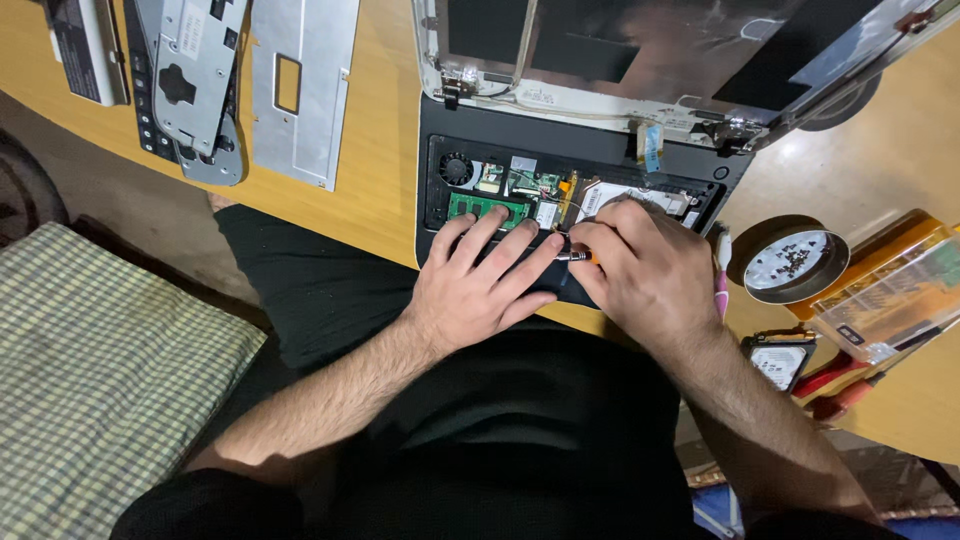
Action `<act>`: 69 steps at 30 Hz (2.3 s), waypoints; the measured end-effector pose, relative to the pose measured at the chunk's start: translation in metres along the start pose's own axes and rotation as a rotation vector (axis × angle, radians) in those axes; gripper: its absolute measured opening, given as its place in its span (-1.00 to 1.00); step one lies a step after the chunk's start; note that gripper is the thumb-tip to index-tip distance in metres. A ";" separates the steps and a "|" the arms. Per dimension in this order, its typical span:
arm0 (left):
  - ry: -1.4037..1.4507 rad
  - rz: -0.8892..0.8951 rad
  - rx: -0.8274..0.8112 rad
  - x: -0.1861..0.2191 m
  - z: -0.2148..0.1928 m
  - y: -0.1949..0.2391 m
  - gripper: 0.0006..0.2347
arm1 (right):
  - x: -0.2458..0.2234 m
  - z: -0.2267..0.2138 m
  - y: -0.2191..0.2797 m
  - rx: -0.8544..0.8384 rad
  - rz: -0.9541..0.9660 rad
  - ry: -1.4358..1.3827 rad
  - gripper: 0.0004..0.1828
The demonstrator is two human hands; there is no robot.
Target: The person uses a screwdriver to remove screws from a laptop's internal components, specifically around the hard drive and motherboard. They place the screws into a small tin and continue unscrewing parts of the laptop chassis.
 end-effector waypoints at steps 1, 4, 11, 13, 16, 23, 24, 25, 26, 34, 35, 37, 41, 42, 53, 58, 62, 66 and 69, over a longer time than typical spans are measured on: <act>0.000 0.000 -0.001 0.000 0.000 0.000 -0.50 | 0.000 -0.001 -0.001 0.000 0.001 0.000 -0.95; -0.002 0.001 -0.011 -0.001 0.000 -0.001 -0.49 | -0.001 -0.003 -0.004 0.010 -0.004 -0.014 -0.94; 0.009 -0.024 -0.010 -0.002 0.002 -0.001 -0.48 | -0.001 0.007 0.009 -0.015 -0.040 0.017 -0.86; 0.011 -0.029 -0.016 -0.002 0.002 -0.001 -0.48 | -0.002 0.005 0.004 -0.046 -0.046 0.012 -0.84; 0.015 -0.032 -0.025 -0.002 0.001 -0.003 -0.46 | -0.005 -0.005 -0.009 -0.051 -0.043 -0.001 -0.88; 0.021 -0.037 -0.033 -0.002 0.003 -0.003 -0.46 | -0.004 0.002 -0.005 -0.051 -0.058 0.005 -0.88; 0.027 -0.039 -0.031 -0.002 0.003 -0.003 -0.46 | -0.004 0.002 -0.004 -0.053 -0.060 0.008 -0.89; 0.027 -0.039 -0.032 -0.002 0.003 -0.003 -0.46 | -0.004 0.001 -0.006 -0.054 -0.060 0.007 -0.89; 0.022 -0.038 -0.027 -0.002 0.002 -0.003 -0.46 | -0.004 0.001 -0.007 -0.061 -0.061 -0.009 -0.87; 0.018 -0.034 -0.009 -0.002 0.003 -0.004 -0.47 | -0.004 0.014 0.003 -0.065 -0.029 0.012 -0.89; 0.016 -0.030 -0.016 -0.002 0.002 -0.004 -0.47 | -0.004 0.015 0.006 -0.055 -0.033 0.021 -0.91; 0.015 -0.027 -0.022 -0.002 0.002 -0.004 -0.47 | -0.005 0.016 0.008 -0.045 -0.038 0.031 -0.92; 0.011 -0.021 -0.025 -0.002 0.003 -0.003 -0.47 | -0.010 0.009 0.000 -0.035 -0.029 0.044 -0.90; 0.011 -0.021 -0.027 -0.002 0.003 -0.002 -0.47 | -0.010 0.007 -0.003 -0.046 -0.014 0.031 -0.88; 0.009 -0.020 -0.007 -0.002 0.004 -0.001 -0.47 | -0.012 -0.003 -0.018 -0.047 -0.008 -0.022 -0.90; 0.008 -0.018 0.006 -0.002 0.005 -0.001 -0.47 | -0.012 -0.003 -0.019 -0.065 -0.008 -0.043 -0.90; 0.003 -0.014 0.012 -0.001 0.003 -0.002 -0.47 | -0.011 -0.002 -0.020 -0.082 -0.016 -0.056 -0.89; -0.008 -0.011 -0.004 -0.001 0.003 -0.002 -0.46 | -0.011 -0.003 -0.019 -0.079 -0.010 -0.081 -0.86; -0.014 -0.014 -0.005 -0.001 0.005 -0.001 -0.46 | -0.011 0.000 -0.016 -0.060 0.010 -0.062 -0.93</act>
Point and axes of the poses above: each hand's wrist, its own y-axis away from the middle knuckle, its own z-axis out of the palm, x = y × z, the point moved 10 cm from there along -y, towards the middle knuckle, and after that the axes turned 7 degrees about -z, right-handed, at the moved point
